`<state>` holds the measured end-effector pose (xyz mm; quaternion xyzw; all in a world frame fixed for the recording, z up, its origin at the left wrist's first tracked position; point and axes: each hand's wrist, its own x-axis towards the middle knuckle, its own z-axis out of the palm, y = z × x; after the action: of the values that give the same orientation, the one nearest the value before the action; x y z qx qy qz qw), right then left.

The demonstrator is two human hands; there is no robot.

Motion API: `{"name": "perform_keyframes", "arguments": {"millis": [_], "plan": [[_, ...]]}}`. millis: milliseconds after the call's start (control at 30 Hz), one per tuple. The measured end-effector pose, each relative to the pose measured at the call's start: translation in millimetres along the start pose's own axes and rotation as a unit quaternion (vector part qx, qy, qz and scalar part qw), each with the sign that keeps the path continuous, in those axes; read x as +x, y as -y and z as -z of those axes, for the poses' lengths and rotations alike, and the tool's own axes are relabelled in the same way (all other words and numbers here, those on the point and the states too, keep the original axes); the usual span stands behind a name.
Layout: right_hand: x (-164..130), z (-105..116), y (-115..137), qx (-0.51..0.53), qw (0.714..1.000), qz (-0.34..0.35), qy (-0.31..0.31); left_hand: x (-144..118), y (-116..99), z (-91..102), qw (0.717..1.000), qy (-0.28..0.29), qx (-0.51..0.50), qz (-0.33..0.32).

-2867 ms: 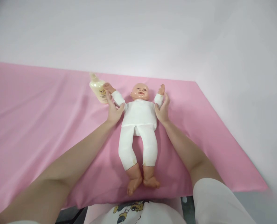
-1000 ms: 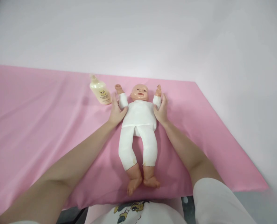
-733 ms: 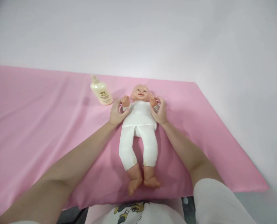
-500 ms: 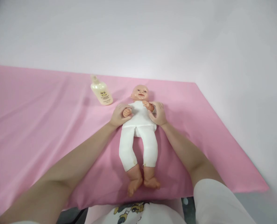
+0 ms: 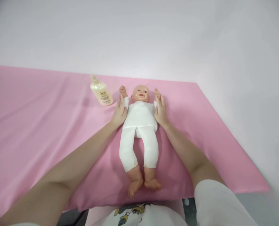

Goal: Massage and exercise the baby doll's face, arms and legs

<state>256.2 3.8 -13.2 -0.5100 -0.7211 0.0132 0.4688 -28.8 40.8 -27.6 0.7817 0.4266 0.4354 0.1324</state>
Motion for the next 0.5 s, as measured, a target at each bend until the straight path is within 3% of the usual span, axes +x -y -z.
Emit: {"name": "perform_keyframes", "arguments": {"millis": [200, 367, 500], "plan": [[1.2, -4.6, -12.9, 0.031, 0.998, -0.028, 0.044, -1.2, 13.1, -2.5, 0.997, 0.018, -0.005, 0.075], [-0.3, -14.1, -27.4, 0.026, 0.996, -0.083, 0.036, -2.0, 17.0, -1.6, 0.991, 0.027, -0.011, 0.133], [1.1, -11.8, -29.1, 0.042, 0.996, -0.077, 0.035, -3.1, 19.6, -1.5, 0.989, 0.018, -0.01, 0.144]]}}
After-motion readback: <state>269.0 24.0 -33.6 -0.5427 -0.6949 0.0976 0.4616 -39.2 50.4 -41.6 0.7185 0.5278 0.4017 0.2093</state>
